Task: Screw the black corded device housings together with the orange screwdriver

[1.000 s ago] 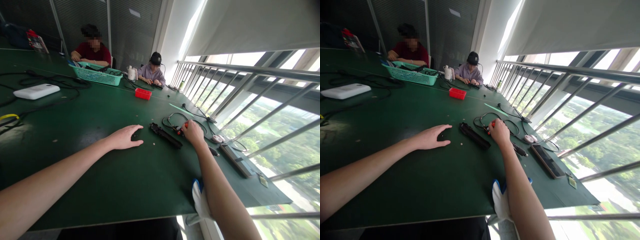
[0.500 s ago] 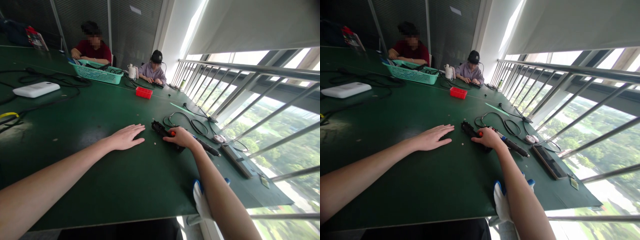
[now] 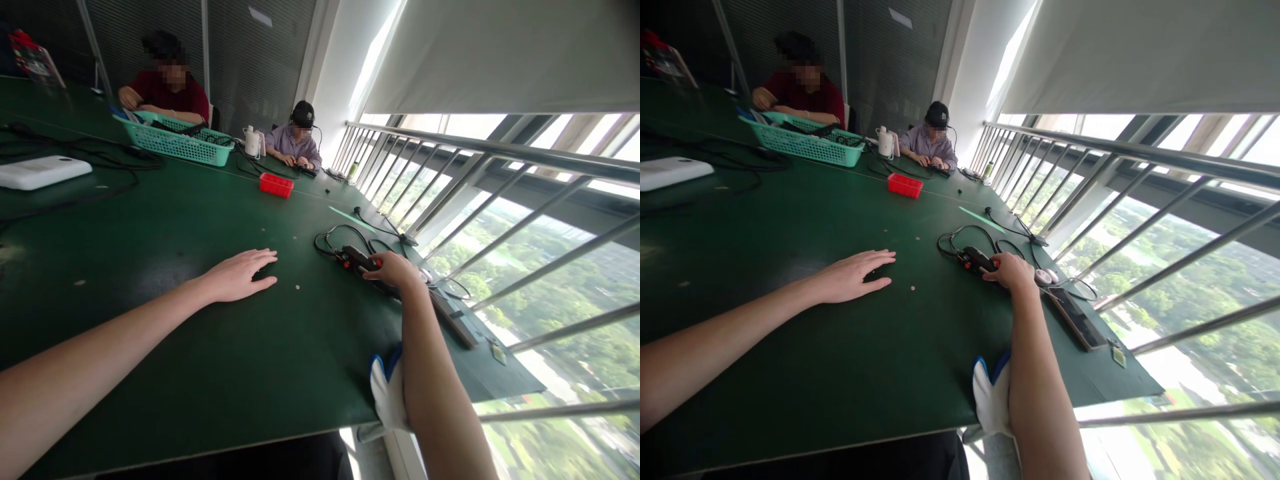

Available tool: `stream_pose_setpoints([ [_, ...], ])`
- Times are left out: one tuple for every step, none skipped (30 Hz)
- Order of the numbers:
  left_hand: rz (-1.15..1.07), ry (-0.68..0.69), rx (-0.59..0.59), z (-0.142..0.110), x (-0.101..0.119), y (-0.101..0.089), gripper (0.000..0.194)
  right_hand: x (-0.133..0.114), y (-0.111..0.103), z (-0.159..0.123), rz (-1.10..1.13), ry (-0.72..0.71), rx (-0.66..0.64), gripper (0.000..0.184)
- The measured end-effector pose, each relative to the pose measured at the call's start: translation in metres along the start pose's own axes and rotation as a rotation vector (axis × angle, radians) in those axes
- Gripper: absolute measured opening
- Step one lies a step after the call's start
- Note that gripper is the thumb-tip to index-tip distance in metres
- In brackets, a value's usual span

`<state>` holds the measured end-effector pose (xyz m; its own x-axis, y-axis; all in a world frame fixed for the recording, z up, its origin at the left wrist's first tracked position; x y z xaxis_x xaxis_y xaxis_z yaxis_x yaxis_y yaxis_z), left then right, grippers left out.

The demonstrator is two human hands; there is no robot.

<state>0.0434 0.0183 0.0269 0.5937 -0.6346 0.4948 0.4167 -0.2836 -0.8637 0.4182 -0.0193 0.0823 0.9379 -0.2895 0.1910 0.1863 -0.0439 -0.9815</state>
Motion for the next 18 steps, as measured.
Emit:
stream_pose_setpoints([
  [-0.001, 0.002, 0.002, 0.0, 0.0, 0.0, 0.069, -0.001, 0.001, 0.001, 0.003, -0.009, -0.003, 0.067],
  [0.001, 0.003, 0.003, 0.0, -0.001, 0.0, 0.069, -0.002, 0.002, 0.002, 0.007, -0.016, 0.0, 0.069],
  [0.003, 0.004, 0.003, 0.0, -0.001, 0.001, 0.07, -0.003, 0.002, 0.003, 0.011, -0.023, 0.001, 0.069],
  [0.005, 0.005, 0.003, 0.0, -0.002, 0.001, 0.07, -0.005, 0.002, 0.004, 0.014, -0.028, 0.001, 0.067],
  [0.005, 0.007, 0.005, 0.0, -0.003, 0.001, 0.069, -0.005, 0.002, 0.005, 0.015, -0.031, -0.002, 0.064],
  [0.002, 0.01, 0.008, 0.0, -0.004, 0.001, 0.069, -0.006, 0.003, 0.005, 0.013, -0.033, -0.007, 0.061],
  [-0.003, 0.015, 0.011, 0.0, -0.004, 0.001, 0.068, -0.006, 0.004, 0.006, 0.009, -0.034, -0.013, 0.058],
  [-0.009, 0.021, 0.012, 0.0, -0.004, 0.001, 0.066, -0.007, 0.005, 0.006, 0.004, -0.039, -0.019, 0.054],
  [-0.017, 0.03, 0.014, -0.001, -0.003, 0.002, 0.064, -0.007, 0.006, 0.006, -0.001, -0.045, -0.026, 0.05],
  [-0.027, 0.041, 0.013, -0.001, -0.002, 0.003, 0.063, -0.008, 0.007, 0.005, -0.007, -0.054, -0.033, 0.047],
  [-0.039, 0.056, 0.01, -0.001, 0.001, 0.004, 0.06, -0.009, 0.007, 0.004, -0.012, -0.066, -0.04, 0.045],
  [-0.055, 0.072, 0.006, -0.002, 0.005, 0.007, 0.058, -0.011, 0.008, 0.004, -0.017, -0.081, -0.044, 0.044],
  [-0.072, 0.095, -0.006, -0.002, 0.011, 0.01, 0.056, -0.014, 0.007, 0.003, -0.021, -0.099, -0.046, 0.044],
  [-0.092, 0.12, -0.015, -0.002, 0.017, 0.013, 0.053, -0.019, 0.006, 0.002, -0.024, -0.12, -0.045, 0.044],
  [-0.112, 0.141, -0.032, -0.002, 0.023, 0.017, 0.052, -0.025, 0.005, 0.001, -0.024, -0.146, -0.039, 0.044],
  [-0.133, 0.158, -0.034, -0.001, 0.029, 0.019, 0.05, -0.033, 0.004, 0.0, -0.021, -0.175, -0.029, 0.044],
  [-0.153, 0.175, -0.02, -0.001, 0.033, 0.02, 0.049, -0.042, 0.003, -0.001, -0.014, -0.205, -0.016, 0.045],
  [-0.178, 0.189, 0.008, 0.0, 0.037, 0.02, 0.047, -0.053, 0.002, -0.002, -0.004, -0.234, 0.002, 0.046],
])
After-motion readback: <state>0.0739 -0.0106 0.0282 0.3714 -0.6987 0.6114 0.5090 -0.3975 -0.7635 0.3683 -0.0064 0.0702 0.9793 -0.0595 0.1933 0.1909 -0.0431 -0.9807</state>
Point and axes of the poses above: each hand's wrist, its own z-axis towards the middle knuckle, its own y-axis out of the palm, x = y × z, the point moved 6 cm from there along z, towards the middle knuckle, and after that the axes turned 7 degrees about -z, right-handed, at the moved point
